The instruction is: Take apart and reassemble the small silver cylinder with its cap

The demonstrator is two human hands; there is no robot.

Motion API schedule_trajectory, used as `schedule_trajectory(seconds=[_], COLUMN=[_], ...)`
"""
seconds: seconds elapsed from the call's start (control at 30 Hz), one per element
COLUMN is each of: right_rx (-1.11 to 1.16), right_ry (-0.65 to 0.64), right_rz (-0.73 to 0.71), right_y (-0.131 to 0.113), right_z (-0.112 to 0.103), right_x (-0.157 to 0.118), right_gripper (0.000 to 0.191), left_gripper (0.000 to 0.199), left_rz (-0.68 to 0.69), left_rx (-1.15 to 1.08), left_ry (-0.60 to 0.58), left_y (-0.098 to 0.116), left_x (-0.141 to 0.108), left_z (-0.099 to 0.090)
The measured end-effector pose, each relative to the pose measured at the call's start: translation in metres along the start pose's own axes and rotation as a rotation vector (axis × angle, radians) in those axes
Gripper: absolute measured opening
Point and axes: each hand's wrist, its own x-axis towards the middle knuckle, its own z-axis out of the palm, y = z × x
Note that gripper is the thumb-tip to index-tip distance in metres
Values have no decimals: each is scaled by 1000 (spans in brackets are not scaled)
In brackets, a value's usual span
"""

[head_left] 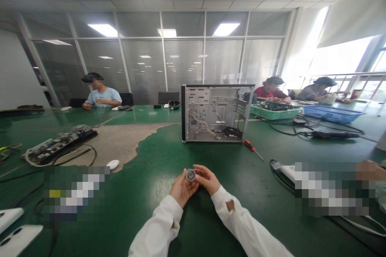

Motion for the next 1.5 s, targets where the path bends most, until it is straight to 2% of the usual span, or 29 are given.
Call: schedule_trajectory(seconds=[0.23, 0.5, 0.6, 0.67, 0.77, 0.93, 1.2, 1.5], right_rx=[-20, -33, -125, -276, -541, -794, -1025, -1172], right_ry=[-14, -59, -27, 33, 94, 77, 40, 22], right_rz=[68, 25, -69, -173, -327, -534, -637, -644], right_y=[3, -1, -7, -15, -28, -43, -47, -47], right_z=[-5, -1, 2, 5, 9, 17, 20, 23], right_x=[2, -1, -5, -8, -14, -23, -28, -31], right_gripper=[45, 44, 48, 46, 36, 22, 36, 44], left_gripper=[26, 23, 25, 25, 26, 28, 28, 27], left_rz=[-18, 9, 18, 21, 17, 6, 10, 19], left_rx=[9, 8, -7, -21, -41, -53, -51, -35], left_ry=[26, 76, 85, 91, 91, 80, 56, 58], left_y=[0, 0, 2, 3, 5, 5, 5, 6], left_x=[0, 0, 0, 1, 1, 0, 1, -2], left_z=[2, 5, 3, 1, 0, 1, 0, 3])
